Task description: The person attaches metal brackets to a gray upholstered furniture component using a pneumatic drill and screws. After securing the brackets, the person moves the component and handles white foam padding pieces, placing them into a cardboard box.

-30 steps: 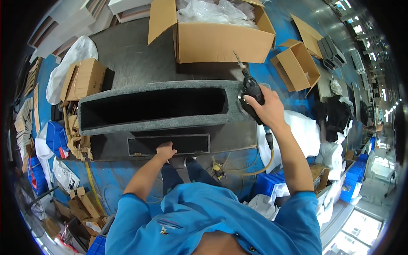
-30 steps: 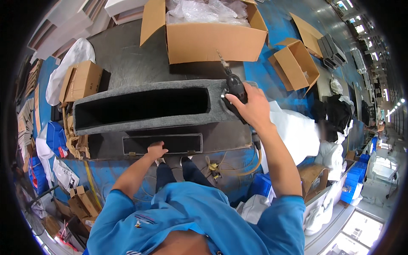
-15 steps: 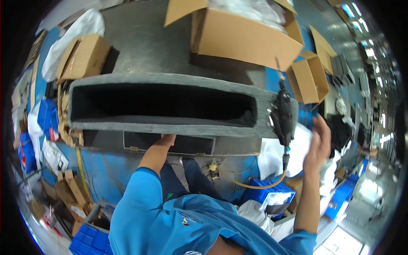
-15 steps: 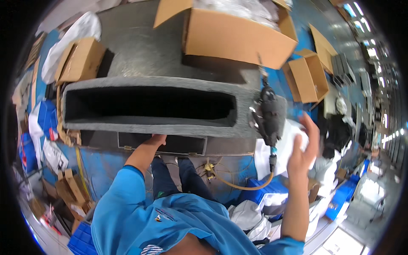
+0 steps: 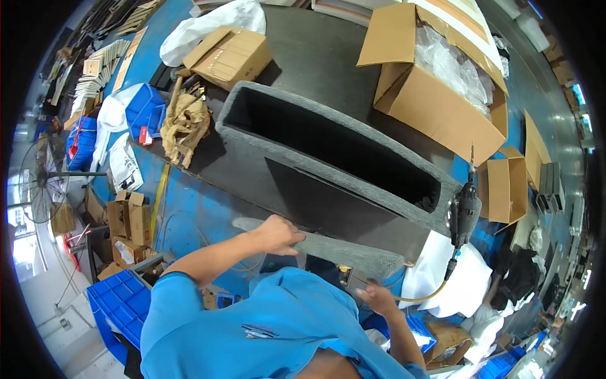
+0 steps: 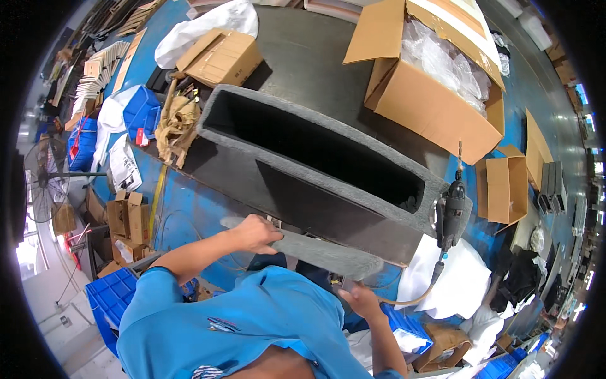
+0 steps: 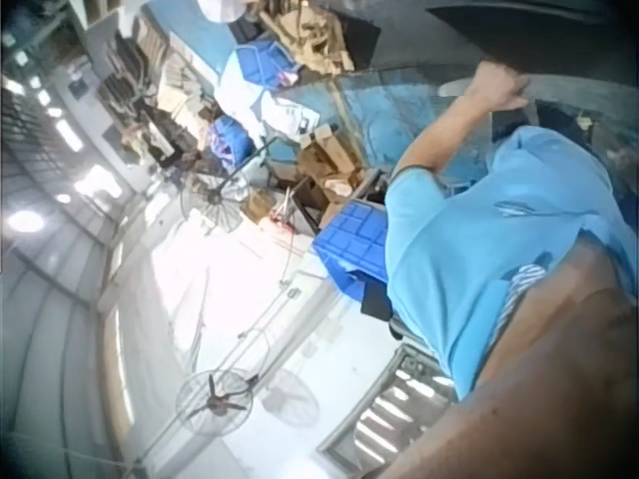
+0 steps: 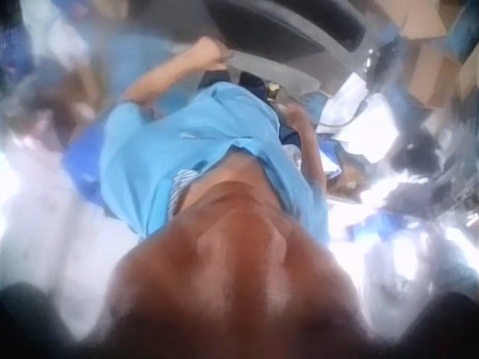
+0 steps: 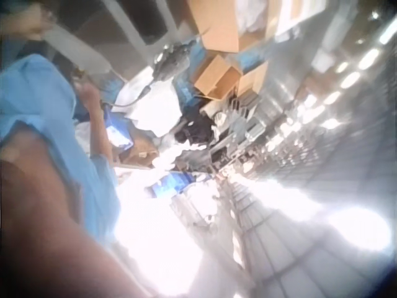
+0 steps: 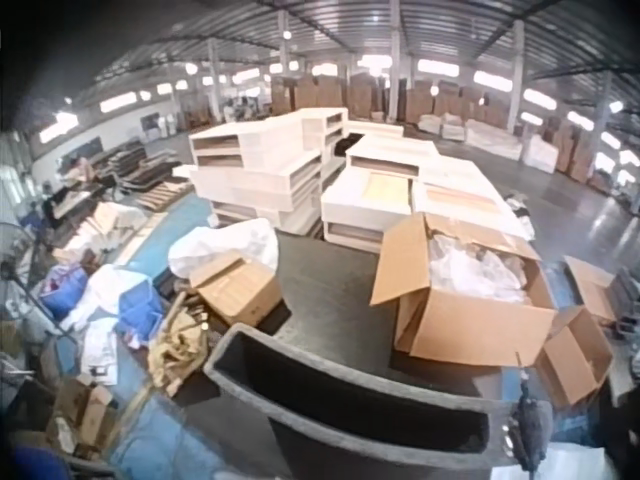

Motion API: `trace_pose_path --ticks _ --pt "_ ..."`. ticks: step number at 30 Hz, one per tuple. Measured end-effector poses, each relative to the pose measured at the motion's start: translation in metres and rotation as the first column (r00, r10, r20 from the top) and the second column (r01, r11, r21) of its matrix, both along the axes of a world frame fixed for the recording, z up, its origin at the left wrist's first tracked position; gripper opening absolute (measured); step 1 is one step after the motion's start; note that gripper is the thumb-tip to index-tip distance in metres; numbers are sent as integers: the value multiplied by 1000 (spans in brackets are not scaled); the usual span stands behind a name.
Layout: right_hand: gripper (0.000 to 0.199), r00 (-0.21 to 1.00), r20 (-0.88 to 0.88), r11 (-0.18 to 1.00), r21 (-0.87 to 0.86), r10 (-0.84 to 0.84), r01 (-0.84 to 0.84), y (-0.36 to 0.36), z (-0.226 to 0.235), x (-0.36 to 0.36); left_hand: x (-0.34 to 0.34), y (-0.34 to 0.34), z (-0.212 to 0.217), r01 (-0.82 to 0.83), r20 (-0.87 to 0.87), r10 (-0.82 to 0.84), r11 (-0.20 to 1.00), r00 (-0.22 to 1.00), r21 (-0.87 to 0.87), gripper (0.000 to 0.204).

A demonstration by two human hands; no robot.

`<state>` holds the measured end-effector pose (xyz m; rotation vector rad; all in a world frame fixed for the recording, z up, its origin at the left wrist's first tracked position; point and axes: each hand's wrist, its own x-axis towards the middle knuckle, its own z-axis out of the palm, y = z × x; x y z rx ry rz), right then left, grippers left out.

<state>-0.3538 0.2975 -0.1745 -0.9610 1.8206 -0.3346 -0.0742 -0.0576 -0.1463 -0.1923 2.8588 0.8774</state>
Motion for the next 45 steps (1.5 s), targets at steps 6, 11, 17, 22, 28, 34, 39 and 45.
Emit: trace_pose_path --ticks 6,11,17,22,28,34,39,45 --pt "63 606 355 547 -261 -712 795 -75 -9 73 19 35 64 -400 -312 633 725 709 561 24" --pt "69 538 146 463 -357 -830 812 -77 18 48 -14 63 89 -291 22 970 51 241 955 19" --pt "45 -222 648 -237 65 -729 969 -47 27 83 -7 22 71 -247 361 877 -291 319 924 21" --pt "37 825 125 833 139 -552 536 -31 -43 200 -9 11 66 -181 431 825 -391 365 902 32" --pt "38 745 532 911 311 -403 270 -23 21 190 -13 18 65 -145 475 770 -461 426 876 42" --pt "33 425 -244 479 -609 -872 632 -39 90 84 -18 11 58 -139 504 757 -495 415 858 49" --pt "63 528 35 456 -458 -849 763 -114 149 -9 -19 8 61 -145 514 708 -514 485 845 48" --pt "56 566 382 507 -253 -730 824 -156 139 -78 -21 7 70 -315 570 604 -482 556 818 46"
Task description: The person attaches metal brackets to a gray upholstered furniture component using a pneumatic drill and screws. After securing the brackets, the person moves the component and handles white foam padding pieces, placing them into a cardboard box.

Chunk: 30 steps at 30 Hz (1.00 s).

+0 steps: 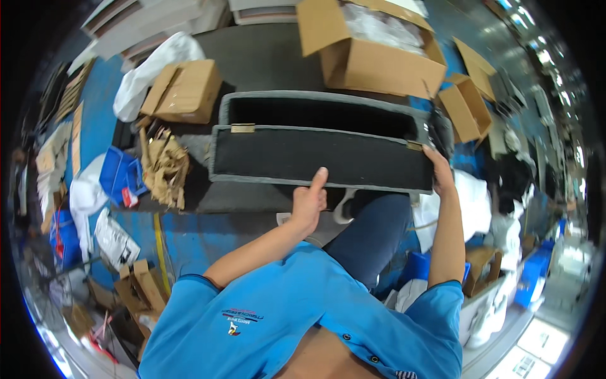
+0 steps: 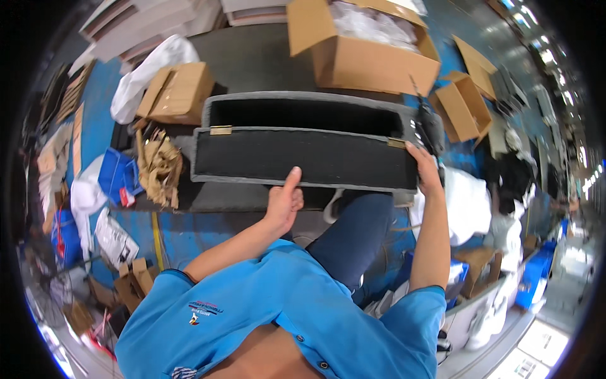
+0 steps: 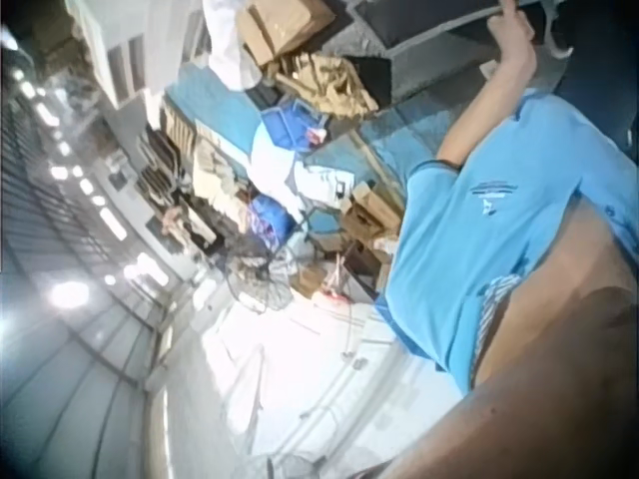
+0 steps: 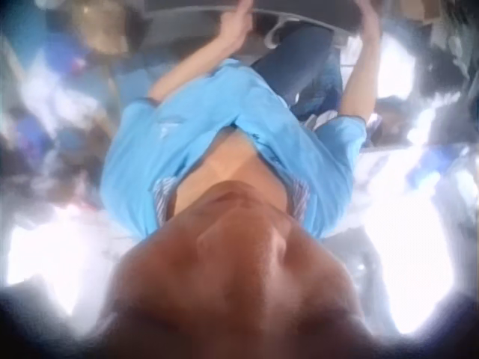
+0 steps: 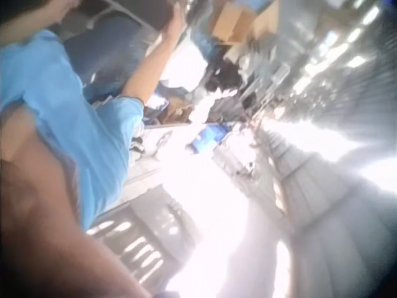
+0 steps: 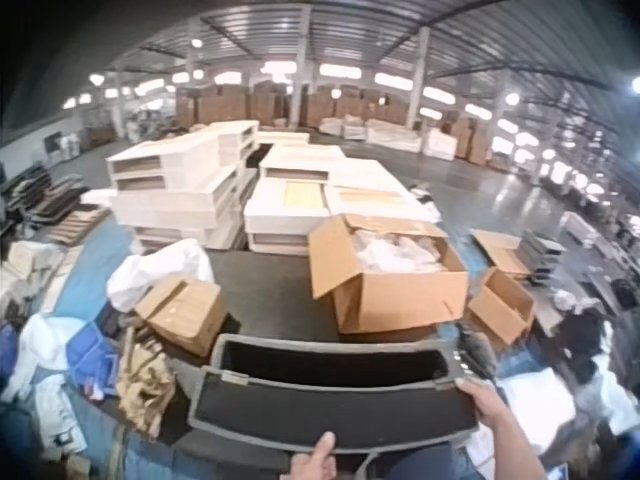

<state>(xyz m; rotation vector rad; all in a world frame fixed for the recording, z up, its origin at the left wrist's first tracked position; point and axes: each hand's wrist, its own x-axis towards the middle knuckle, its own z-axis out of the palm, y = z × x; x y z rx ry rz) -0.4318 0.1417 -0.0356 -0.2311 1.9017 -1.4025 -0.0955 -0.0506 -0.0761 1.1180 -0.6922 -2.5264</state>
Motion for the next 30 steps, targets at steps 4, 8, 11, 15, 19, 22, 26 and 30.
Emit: trace_pose_path --ticks 4,8,11,15,19,22,26,30 --pt "51 996 -75 999 -32 -38 35 -34 -6 -4 10 -21 -4 282 30 -280 953 959 -111 47" --pt "48 994 -107 999 38 -30 34 -27 -20 -8 75 -78 26 624 13 -657 709 754 -329 40" --pt "42 990 -143 996 83 -11 23 -23 -27 -11 95 -152 55 313 321 -44 387 946 -868 36" --pt "41 976 -214 996 85 28 -10 -35 -26 -4 75 -235 78 734 744 111 125 659 -668 37" --pt "45 940 -339 990 137 27 21 -33 -24 2 61 -258 75 865 865 0 -23 501 -501 40" --pt "51 964 -264 984 175 14 33 -37 -17 4 55 -271 74 896 893 -80 -11 442 -444 35" --pt "69 943 -331 979 178 -34 97 -17 -60 -11 53 -292 56 756 728 -207 129 653 -642 24" --pt "73 957 -273 932 361 95 11 -34 -24 -9 74 -296 41 752 730 -181 182 659 -633 23"
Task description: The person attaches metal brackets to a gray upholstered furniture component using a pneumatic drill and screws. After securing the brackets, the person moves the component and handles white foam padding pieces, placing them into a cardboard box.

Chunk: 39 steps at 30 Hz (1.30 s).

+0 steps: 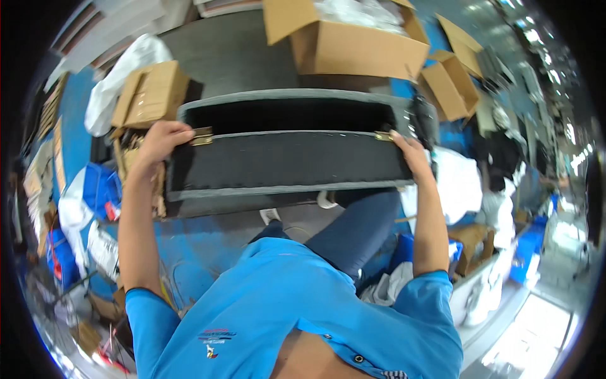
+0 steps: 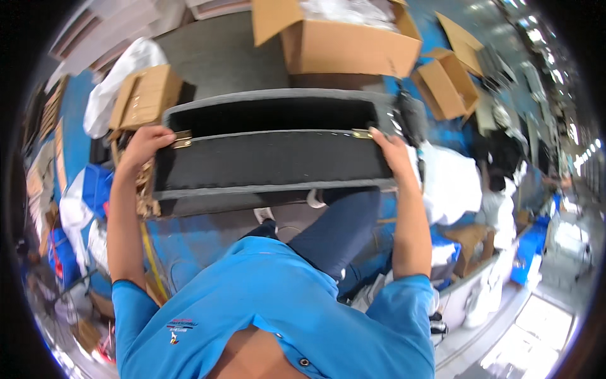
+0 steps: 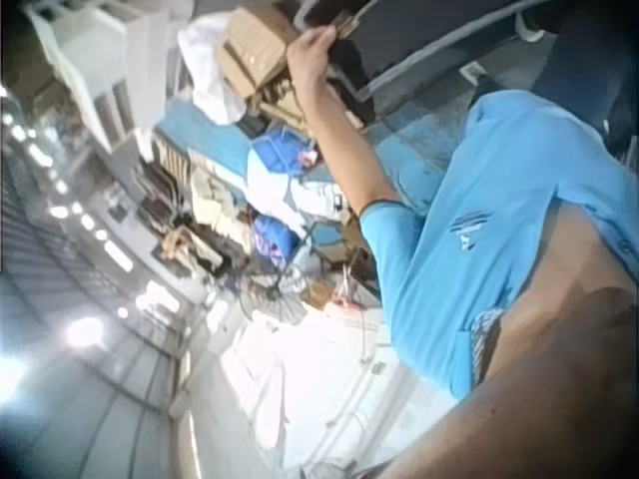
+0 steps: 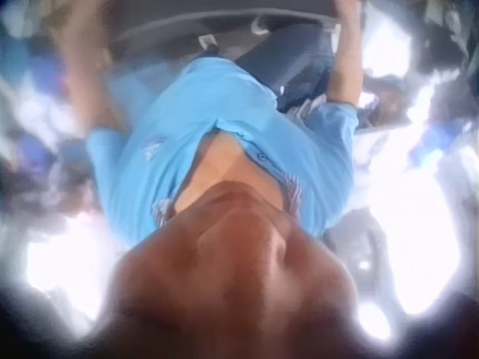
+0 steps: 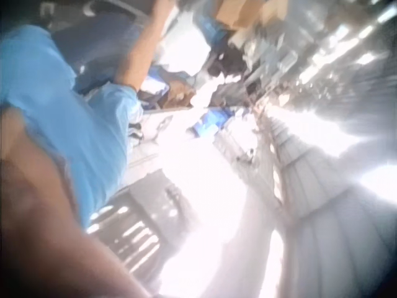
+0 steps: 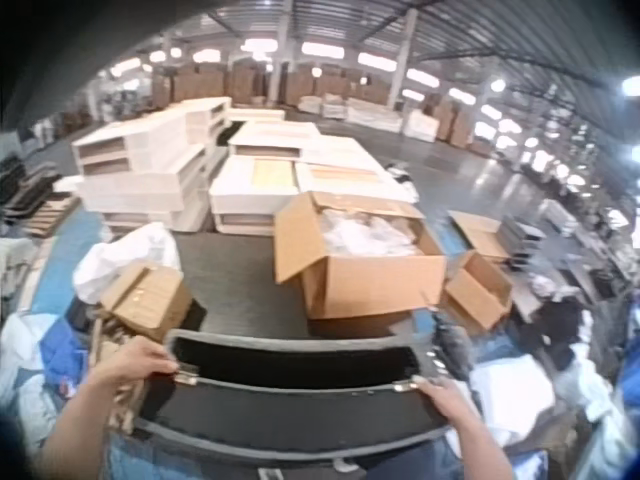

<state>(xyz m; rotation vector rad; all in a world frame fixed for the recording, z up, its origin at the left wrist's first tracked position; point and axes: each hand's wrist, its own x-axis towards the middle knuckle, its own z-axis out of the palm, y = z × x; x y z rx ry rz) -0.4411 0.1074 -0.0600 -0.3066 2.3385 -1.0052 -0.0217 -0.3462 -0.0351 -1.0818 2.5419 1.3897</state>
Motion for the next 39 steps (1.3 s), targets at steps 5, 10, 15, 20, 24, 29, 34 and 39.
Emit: trace_pose_path --ticks 5,10,15,20,24,29,34,39 --pt "86 990 115 996 24 -86 83 9 2 6 -14 14 12 -56 -24 58 994 998 96 21" --pt "88 975 209 995 -53 -70 82 18 -10 5 -9 26 9 -112 3 112 988 994 109 18" --pt "99 987 159 996 -83 -13 26 20 -12 13 11 31 -24 -146 -40 153 980 987 135 16" --pt "105 993 87 996 45 -81 77 10 3 8 4 45 -17 -229 -35 237 959 971 165 17" --pt "91 981 185 997 47 -60 53 26 -26 -1 -5 52 -11 -203 50 203 979 978 -11 22" --pt "84 990 132 982 -175 -55 77 15 -2 21 2 58 -25 -221 3 226 954 974 -202 31" --pt "113 973 202 991 -49 -110 122 24 -26 -2 -2 65 -29 -269 -22 273 929 962 -253 33" --pt "116 974 203 994 -14 -100 105 25 -38 -9 -9 82 -21 -316 -95 302 884 949 -344 33"
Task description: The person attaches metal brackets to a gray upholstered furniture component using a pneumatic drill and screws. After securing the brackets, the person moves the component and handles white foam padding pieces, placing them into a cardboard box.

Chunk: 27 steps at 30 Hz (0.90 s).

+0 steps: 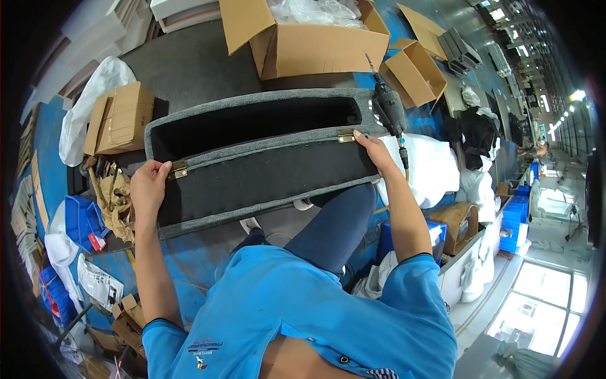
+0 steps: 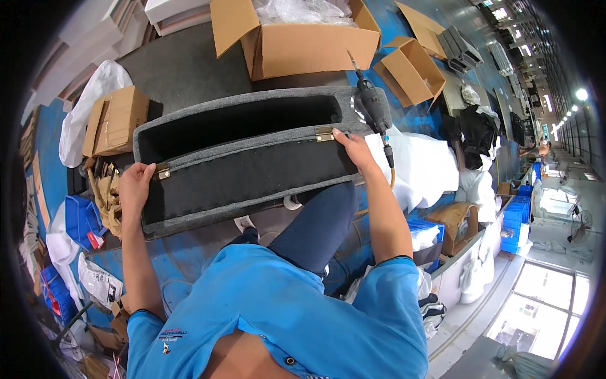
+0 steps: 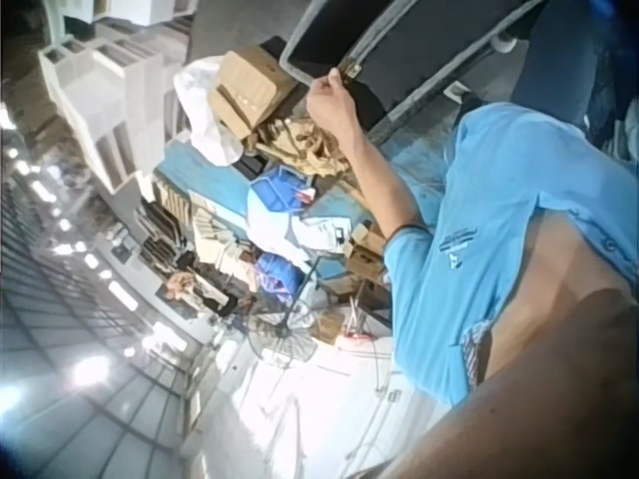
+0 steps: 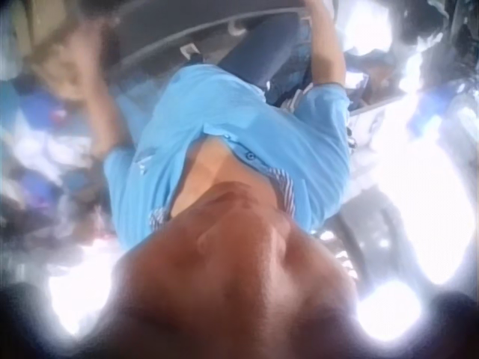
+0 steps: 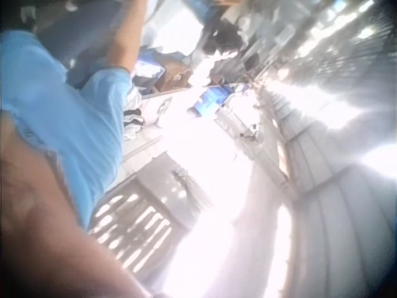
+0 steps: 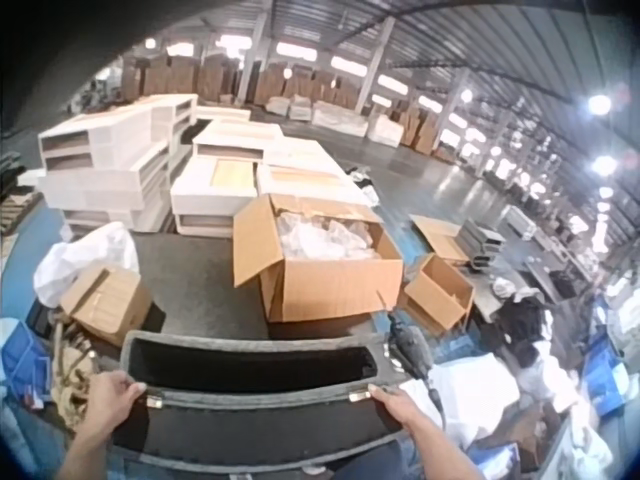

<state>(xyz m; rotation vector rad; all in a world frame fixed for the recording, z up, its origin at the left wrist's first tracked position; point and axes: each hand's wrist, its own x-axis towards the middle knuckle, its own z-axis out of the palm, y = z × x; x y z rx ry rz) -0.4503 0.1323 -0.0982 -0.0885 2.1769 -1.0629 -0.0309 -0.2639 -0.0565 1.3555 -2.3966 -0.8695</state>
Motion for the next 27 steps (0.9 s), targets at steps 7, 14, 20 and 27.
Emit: trace_pose_path --ticks 7,14,20,27 --pt "72 997 75 997 -71 -11 16 -19 20 19 10 11 -10 -63 -16 61 990 998 -128 37" --pt "74 999 -16 998 -63 -29 28 -15 18 18 40 -5 -43 -294 -419 384 918 823 265 45" --pt "76 999 25 995 -98 -23 25 -20 26 22 55 4 -51 -1 -365 565 543 740 840 59" --pt "81 992 -114 999 18 51 -49 -17 21 16 42 0 -46 -98 -314 642 521 699 848 49"
